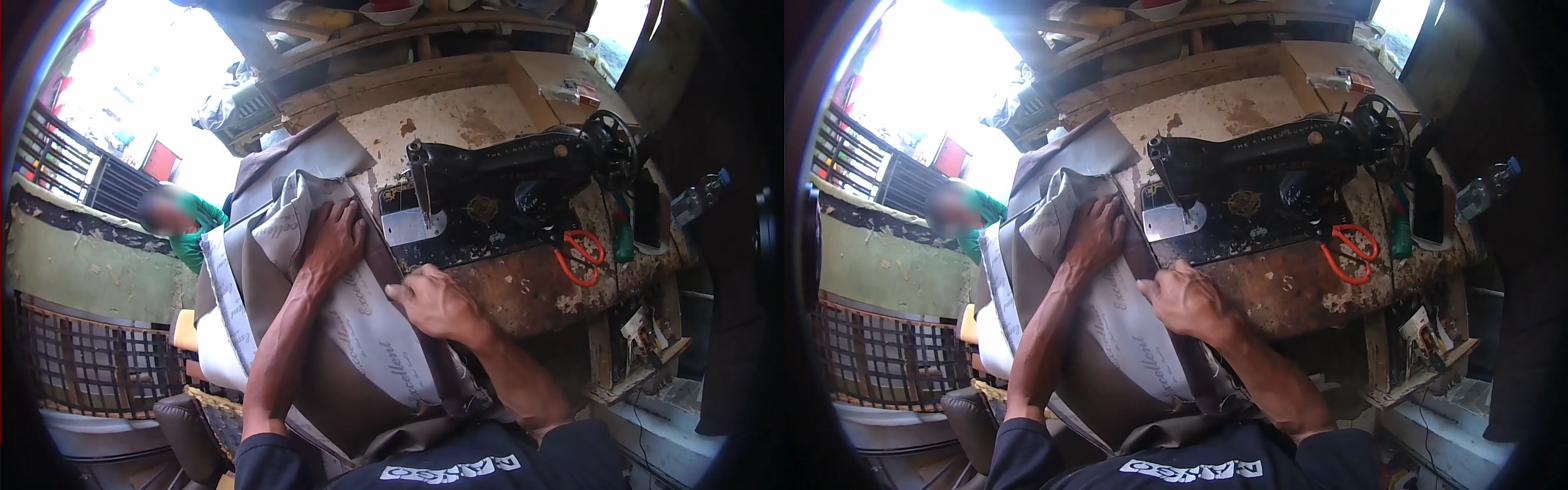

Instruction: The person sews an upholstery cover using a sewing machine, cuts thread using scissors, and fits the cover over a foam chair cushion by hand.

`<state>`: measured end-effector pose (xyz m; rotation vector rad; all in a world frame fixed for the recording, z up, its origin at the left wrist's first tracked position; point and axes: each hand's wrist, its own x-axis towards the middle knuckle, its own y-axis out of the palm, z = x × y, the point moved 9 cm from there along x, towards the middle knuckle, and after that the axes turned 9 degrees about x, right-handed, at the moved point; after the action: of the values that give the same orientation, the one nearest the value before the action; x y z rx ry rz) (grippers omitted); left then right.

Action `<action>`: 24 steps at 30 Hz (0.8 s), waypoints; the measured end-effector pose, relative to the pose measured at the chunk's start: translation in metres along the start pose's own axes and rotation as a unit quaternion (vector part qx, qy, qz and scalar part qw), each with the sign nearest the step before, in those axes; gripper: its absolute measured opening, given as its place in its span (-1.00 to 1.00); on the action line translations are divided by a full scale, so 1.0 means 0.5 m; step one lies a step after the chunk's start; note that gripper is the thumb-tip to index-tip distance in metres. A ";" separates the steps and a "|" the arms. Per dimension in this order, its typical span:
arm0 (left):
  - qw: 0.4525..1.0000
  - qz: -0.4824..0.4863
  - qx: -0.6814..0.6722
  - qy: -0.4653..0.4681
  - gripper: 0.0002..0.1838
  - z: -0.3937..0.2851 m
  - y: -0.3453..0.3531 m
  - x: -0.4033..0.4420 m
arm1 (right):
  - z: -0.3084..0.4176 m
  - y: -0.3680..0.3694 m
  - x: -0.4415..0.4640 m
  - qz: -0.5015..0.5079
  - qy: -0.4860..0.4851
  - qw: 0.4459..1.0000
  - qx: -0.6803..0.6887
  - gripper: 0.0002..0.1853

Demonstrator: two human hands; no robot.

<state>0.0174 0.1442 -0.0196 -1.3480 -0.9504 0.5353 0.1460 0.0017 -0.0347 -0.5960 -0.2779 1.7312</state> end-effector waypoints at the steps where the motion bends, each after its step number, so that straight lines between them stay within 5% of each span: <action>1: 1.000 0.008 -0.006 -0.001 -0.50 0.001 0.009 -0.006 | 0.013 -0.015 0.004 -0.065 0.013 0.998 0.004 -0.51; 4: 0.999 0.028 -0.023 -0.022 -0.48 0.012 0.023 -0.011 | -0.024 0.001 0.043 -0.114 0.087 0.982 0.122 -0.51; 12: 0.998 0.037 -0.050 -0.031 -0.48 -0.002 0.010 -0.015 | -0.058 0.020 0.063 -0.133 -0.022 0.950 0.281 -0.66; 17: 0.989 0.102 -0.103 0.002 -0.48 -0.162 -0.019 -0.060 | -0.078 0.002 -0.115 -0.146 -0.006 0.935 0.323 -0.76; 19: 0.986 0.119 -0.117 0.022 -0.46 -0.219 -0.025 -0.079 | -0.067 -0.033 -0.195 -0.238 -0.102 0.924 0.282 -0.83; 24: 0.983 0.125 -0.125 0.039 -0.45 -0.275 -0.032 -0.096 | -0.098 -0.023 -0.255 -0.220 -0.011 0.910 0.351 -0.86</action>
<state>0.1009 0.0244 -0.0097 -1.7174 -0.8079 0.5624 0.2000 -0.1242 -0.0394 0.0243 0.1923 1.2715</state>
